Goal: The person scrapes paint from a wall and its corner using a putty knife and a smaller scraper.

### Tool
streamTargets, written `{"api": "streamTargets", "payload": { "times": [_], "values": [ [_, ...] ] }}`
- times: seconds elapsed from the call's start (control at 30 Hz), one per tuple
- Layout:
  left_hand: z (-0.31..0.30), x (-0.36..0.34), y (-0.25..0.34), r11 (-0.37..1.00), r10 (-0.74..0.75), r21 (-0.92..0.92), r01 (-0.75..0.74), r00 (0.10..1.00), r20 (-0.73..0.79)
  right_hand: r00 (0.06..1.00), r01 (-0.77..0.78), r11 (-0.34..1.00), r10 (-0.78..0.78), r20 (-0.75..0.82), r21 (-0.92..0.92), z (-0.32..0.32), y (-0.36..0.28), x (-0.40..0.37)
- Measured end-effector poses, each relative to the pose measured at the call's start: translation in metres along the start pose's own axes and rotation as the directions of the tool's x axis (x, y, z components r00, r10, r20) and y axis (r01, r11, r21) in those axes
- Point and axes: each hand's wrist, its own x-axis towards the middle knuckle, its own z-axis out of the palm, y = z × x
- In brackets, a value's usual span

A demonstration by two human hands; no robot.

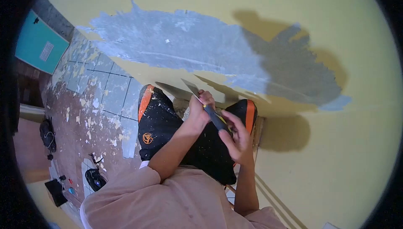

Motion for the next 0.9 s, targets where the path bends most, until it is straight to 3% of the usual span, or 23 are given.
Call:
{"api": "streamTargets", "payload": {
  "times": [0.03, 0.1, 0.13, 0.2, 0.23, 0.3, 0.37, 0.4, 0.43, 0.47, 0.5, 0.53, 0.57, 0.63, 0.67, 0.73, 0.77, 0.8, 0.83, 0.87, 0.9],
  "values": [
    [-0.003, 0.002, -0.002, 0.979, -0.093, -0.182, 0.097, 0.995, 0.029, 0.977, 0.193, 0.981, -0.189, -0.100, 0.022, 0.004, -0.001, -0.002],
    [-0.004, -0.009, -0.018, 0.973, -0.135, -0.166, 0.162, 0.977, 0.164, 0.794, 0.551, 0.793, -0.594, -0.127, -0.262, 0.017, 0.003, 0.006],
    [-0.008, -0.008, -0.026, 0.943, -0.206, -0.216, 0.254, 0.952, 0.225, 0.793, 0.547, 0.793, -0.594, -0.139, -0.267, 0.016, 0.009, 0.012],
    [-0.009, -0.011, -0.030, 0.900, -0.280, -0.254, 0.355, 0.916, 0.287, 0.699, 0.702, 0.711, -0.679, -0.225, 0.036, 0.013, 0.017, 0.028],
    [0.000, -0.017, -0.027, 0.927, -0.299, -0.171, 0.334, 0.933, 0.198, 0.696, 0.703, 0.711, -0.679, -0.232, 0.028, 0.008, 0.009, 0.039],
    [0.018, -0.034, -0.025, 0.943, -0.315, -0.078, 0.324, 0.943, 0.109, 0.688, 0.717, 0.619, -0.703, -0.183, 0.319, -0.004, -0.022, 0.054],
    [0.028, -0.050, -0.023, 0.830, -0.355, 0.486, 0.273, 0.931, 0.084, 0.728, 0.685, 0.674, -0.614, -0.304, 0.279, -0.005, -0.050, 0.042],
    [0.023, -0.052, -0.018, 0.809, -0.393, 0.477, 0.343, 0.919, 0.006, 0.730, 0.682, 0.675, -0.614, -0.300, 0.280, -0.001, -0.069, 0.035],
    [0.018, -0.053, -0.013, 0.812, -0.390, 0.475, 0.340, 0.921, 0.007, 0.662, 0.749, 0.597, -0.684, -0.306, 0.285, 0.004, -0.089, 0.028],
    [0.015, -0.053, -0.007, 0.769, -0.357, 0.548, 0.329, 0.932, -0.059, 0.584, 0.810, 0.510, -0.749, -0.313, 0.290, 0.007, -0.098, 0.025],
    [0.010, -0.054, -0.001, 0.718, -0.316, 0.617, 0.322, 0.941, -0.123, 0.584, 0.810, 0.509, -0.749, -0.314, 0.293, 0.006, -0.082, 0.036],
    [-0.005, -0.049, 0.005, 0.747, -0.313, 0.579, 0.326, 0.941, -0.126, 0.370, 0.821, 0.411, -0.912, -0.179, -0.395, 0.001, -0.048, 0.056],
    [-0.019, -0.045, 0.010, 0.746, -0.314, 0.580, 0.328, 0.941, -0.127, 0.266, 0.477, 0.043, -0.959, 0.097, -0.878, 0.000, -0.016, 0.071],
    [-0.036, -0.039, 0.021, 0.794, -0.291, 0.550, 0.260, 0.956, -0.033, 0.588, 0.397, 0.549, -0.767, -0.255, -0.736, 0.017, 0.027, 0.091],
    [-0.026, -0.044, 0.022, 0.789, -0.215, 0.566, 0.239, 0.970, -0.110, 0.569, 0.411, 0.543, -0.781, -0.260, -0.732, 0.021, 0.019, 0.085],
    [-0.002, -0.055, 0.024, 0.761, -0.174, 0.623, 0.179, 0.982, -0.071, 0.523, 0.627, 0.550, -0.822, -0.225, -0.551, 0.025, 0.000, 0.047],
    [0.010, -0.066, 0.024, 0.725, -0.144, 0.675, 0.136, 0.989, -0.045, 0.529, 0.623, 0.557, -0.817, -0.229, -0.548, 0.027, -0.003, 0.047],
    [0.025, -0.072, 0.017, 0.685, -0.232, 0.712, 0.155, 0.973, 0.012, 0.553, 0.653, 0.645, -0.764, -0.333, -0.397, 0.029, -0.005, 0.049],
    [0.048, -0.081, 0.008, 0.688, -0.230, 0.709, 0.155, 0.973, 0.010, 0.582, 0.672, 0.703, -0.695, -0.422, -0.232, 0.030, -0.007, 0.051],
    [0.072, -0.092, -0.002, 0.686, -0.371, 0.682, 0.254, 0.928, 0.028, 0.618, 0.676, 0.734, -0.609, -0.497, -0.060, 0.030, -0.008, 0.051],
    [0.085, -0.095, -0.011, 0.668, -0.503, 0.656, 0.350, 0.862, 0.053, 0.620, 0.673, 0.737, -0.606, -0.497, -0.060, 0.029, -0.009, 0.055]
  ]
}}
